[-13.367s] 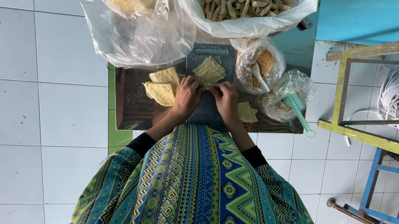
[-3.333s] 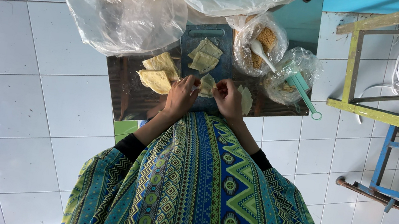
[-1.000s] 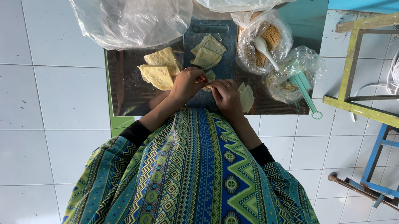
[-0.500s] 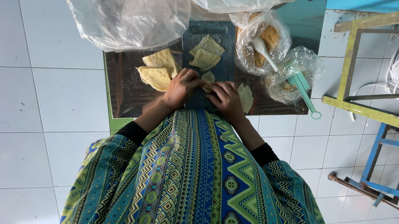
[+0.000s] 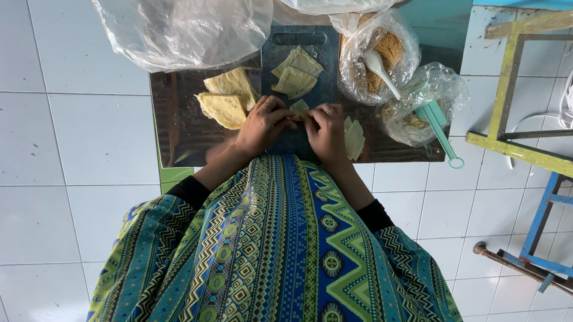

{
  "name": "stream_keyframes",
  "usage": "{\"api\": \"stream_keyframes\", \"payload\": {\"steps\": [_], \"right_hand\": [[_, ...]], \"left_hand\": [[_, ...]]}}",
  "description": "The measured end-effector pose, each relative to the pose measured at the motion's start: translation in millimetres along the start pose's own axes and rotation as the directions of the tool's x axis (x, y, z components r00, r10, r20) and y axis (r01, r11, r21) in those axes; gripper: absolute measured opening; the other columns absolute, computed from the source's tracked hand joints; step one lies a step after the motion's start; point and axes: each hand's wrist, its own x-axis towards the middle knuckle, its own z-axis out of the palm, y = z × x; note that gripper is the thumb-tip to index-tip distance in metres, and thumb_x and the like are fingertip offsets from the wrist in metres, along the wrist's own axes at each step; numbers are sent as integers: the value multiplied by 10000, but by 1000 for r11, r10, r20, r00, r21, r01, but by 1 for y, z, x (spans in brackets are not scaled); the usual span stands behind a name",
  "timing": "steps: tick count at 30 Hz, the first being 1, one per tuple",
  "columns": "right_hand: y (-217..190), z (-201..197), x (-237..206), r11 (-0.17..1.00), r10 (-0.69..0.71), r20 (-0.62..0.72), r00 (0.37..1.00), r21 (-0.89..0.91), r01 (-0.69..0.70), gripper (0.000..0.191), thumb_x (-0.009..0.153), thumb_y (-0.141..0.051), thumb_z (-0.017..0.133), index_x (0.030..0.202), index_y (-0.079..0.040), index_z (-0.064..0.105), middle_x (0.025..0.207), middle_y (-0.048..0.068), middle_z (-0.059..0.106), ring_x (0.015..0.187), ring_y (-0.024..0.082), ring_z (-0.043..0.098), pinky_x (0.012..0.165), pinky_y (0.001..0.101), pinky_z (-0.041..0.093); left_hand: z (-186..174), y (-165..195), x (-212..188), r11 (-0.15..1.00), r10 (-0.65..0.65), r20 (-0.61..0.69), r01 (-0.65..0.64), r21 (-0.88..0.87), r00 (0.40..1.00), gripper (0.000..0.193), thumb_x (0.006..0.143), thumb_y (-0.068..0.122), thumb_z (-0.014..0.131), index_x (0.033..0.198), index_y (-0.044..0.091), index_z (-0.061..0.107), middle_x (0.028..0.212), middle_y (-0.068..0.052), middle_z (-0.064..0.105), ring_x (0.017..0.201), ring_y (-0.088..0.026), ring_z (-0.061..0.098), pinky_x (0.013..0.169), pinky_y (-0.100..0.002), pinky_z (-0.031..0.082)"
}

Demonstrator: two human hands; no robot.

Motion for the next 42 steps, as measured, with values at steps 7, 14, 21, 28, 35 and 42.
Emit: {"api": "stream_keyframes", "payload": {"steps": [7,14,21,28,35,42], "right_hand": [[-12,-11,15,959,219,93,971,161,-231,192,900,-115,803,904,-1,649,857,118,624,767,279,606,725,438,494],[-3,-1,-5,992,-118,-9,993,52,119,224,951,58,645,1156,-17,695,1152,137,667,1073,341,659,896,433,527],[0,8,-10,990,-139,-62,988,-32,137,210,914,-30,769,1116,-36,714,1099,106,668,1069,326,603,903,445,514],[2,6,5,990,143,-48,989,4,-143,170,820,-146,882,917,-80,759,901,100,602,904,296,580,766,416,490],[5,0,16,987,147,-10,989,60,-147,201,821,-135,865,939,-58,722,945,74,680,939,302,605,835,449,480],[-6,0,-1,988,-129,-110,986,-102,118,160,888,-82,809,1034,-59,749,1015,75,704,1005,301,600,889,455,474]], "left_hand": [[14,5,12,950,-294,-42,287,-126,955,162,793,138,848,873,42,744,925,-103,636,855,-289,664,755,-391,545],[8,10,18,977,-210,-63,206,-61,976,129,822,101,826,898,53,733,843,-71,736,826,-293,678,737,-410,547],[-4,9,4,994,79,-23,-77,79,997,193,843,70,744,1036,74,738,1023,-103,666,1009,-323,606,877,-426,515],[16,8,11,975,-184,-86,193,112,979,106,864,137,787,940,89,731,987,-104,595,991,-324,587,874,-437,502],[15,20,22,935,-340,-73,345,83,938,159,830,149,785,901,71,666,932,-69,687,935,-322,612,792,-448,515],[3,16,11,984,22,-90,-5,178,996,112,903,127,724,1014,135,720,1055,-42,676,1006,-284,627,825,-421,535]]}}
